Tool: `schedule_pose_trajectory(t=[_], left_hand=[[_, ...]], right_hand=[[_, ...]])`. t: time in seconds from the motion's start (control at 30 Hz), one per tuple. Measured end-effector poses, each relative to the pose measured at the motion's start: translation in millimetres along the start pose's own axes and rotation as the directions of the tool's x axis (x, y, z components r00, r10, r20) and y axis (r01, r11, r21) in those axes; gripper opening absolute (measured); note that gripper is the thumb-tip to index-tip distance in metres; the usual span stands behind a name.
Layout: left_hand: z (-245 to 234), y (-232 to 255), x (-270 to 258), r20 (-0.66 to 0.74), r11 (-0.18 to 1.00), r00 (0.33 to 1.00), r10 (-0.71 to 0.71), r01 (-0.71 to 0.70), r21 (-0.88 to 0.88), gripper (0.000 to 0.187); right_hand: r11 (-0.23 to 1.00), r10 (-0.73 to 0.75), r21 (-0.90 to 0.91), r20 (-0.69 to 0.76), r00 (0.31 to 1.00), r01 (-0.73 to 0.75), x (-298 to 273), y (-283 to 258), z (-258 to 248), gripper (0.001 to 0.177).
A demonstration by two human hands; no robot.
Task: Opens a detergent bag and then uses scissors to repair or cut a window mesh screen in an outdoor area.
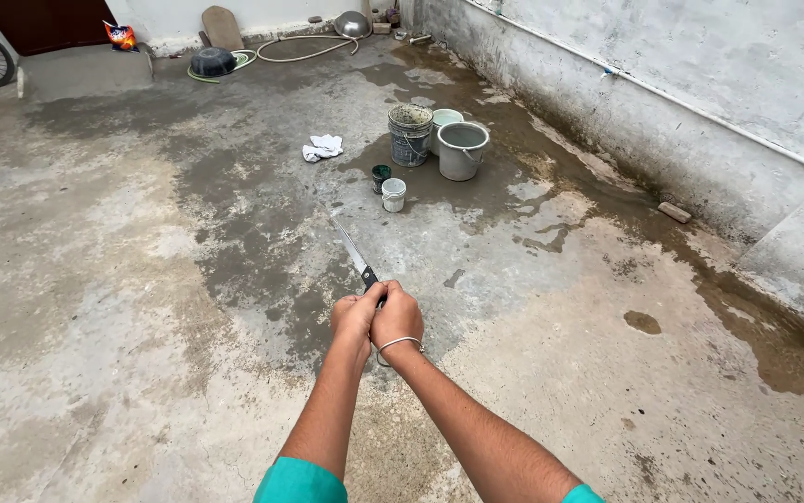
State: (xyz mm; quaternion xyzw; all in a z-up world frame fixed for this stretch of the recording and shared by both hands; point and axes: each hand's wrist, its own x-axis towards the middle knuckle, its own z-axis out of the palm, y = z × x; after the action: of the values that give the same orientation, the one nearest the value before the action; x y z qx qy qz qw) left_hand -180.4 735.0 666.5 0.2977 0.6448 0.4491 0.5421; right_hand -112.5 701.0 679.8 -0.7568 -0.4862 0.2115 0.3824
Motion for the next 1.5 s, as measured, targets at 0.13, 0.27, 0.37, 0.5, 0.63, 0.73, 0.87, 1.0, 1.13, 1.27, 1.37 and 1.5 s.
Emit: schedule_pose_trajectory(t=[0.13, 0.27, 0.37, 0.5, 0.63, 0.73, 0.87, 1.0, 1.13, 1.27, 1.37, 1.5], left_hand=[[-6, 9, 57, 0.038, 0.998, 0.999, 0.033, -0.03, -0.063, 0.034], [-15, 29, 81, -0.008, 0.999, 1.0, 0.03, -0.03, 0.013, 0.039], [-18, 20, 104, -0.019, 1.0, 1.0, 0.011, -0.011, 0.025, 0.039], [-14, 21, 135, -0.042, 0.999, 0.999, -0.017, 0.019, 0.044, 0.039], [-6, 37, 169, -0.072, 0.998, 0.997, -0.039, 0.042, 0.043, 0.041], [0, 40, 200, -0.062, 0.999, 0.997, -0.052, 0.051, -0.012, 0.036], [20, 59, 247, -0.111, 0.999, 0.993, -0.05, 0.05, -0.004, 0.036], [36, 84, 284, -0.103, 0.999, 0.995, -0.015, 0.019, 0.042, 0.038], [56, 110, 315, -0.142, 0.999, 0.99, 0.009, -0.002, 0.047, 0.041], [67, 136, 335, -0.157, 0.997, 0.986, 0.059, -0.065, -0.035, 0.042], [66, 154, 345, -0.194, 0.998, 0.979, 0.056, -0.057, 0.003, 0.042], [54, 163, 381, -0.212, 0.997, 0.975, 0.067, -0.073, -0.023, 0.041]], right_hand=[[0.999, -0.012, 0.039, 0.022, 1.0, 0.011, 26, -26, 20, 0.02], [1.0, 0.0, 0.02, 0.045, 0.999, -0.001, 51, -38, 48, 0.022], [1.0, 0.025, 0.006, 0.073, 0.997, -0.025, 57, -42, 59, 0.023], [1.0, 0.017, -0.009, 0.085, 0.996, -0.016, 83, -37, 83, 0.023], [1.0, -0.001, -0.014, 0.104, 0.995, 0.003, 124, -43, 104, 0.021], [0.999, -0.022, -0.025, 0.145, 0.989, 0.026, 150, -44, 120, 0.021], [0.999, -0.02, -0.046, 0.188, 0.982, 0.03, 207, -52, 139, 0.02], [0.999, -0.033, 0.007, 0.202, 0.979, 0.033, 253, -61, 152, 0.024], [0.996, -0.087, 0.025, 0.21, 0.974, 0.083, 300, -74, 156, 0.025], [0.988, -0.153, 0.024, 0.178, 0.972, 0.152, 333, -90, 162, 0.024], [0.984, -0.177, 0.024, 0.174, 0.969, 0.175, 348, -104, 170, 0.023], [0.986, -0.17, 0.034, 0.209, 0.963, 0.166, 366, -127, 191, 0.022]])
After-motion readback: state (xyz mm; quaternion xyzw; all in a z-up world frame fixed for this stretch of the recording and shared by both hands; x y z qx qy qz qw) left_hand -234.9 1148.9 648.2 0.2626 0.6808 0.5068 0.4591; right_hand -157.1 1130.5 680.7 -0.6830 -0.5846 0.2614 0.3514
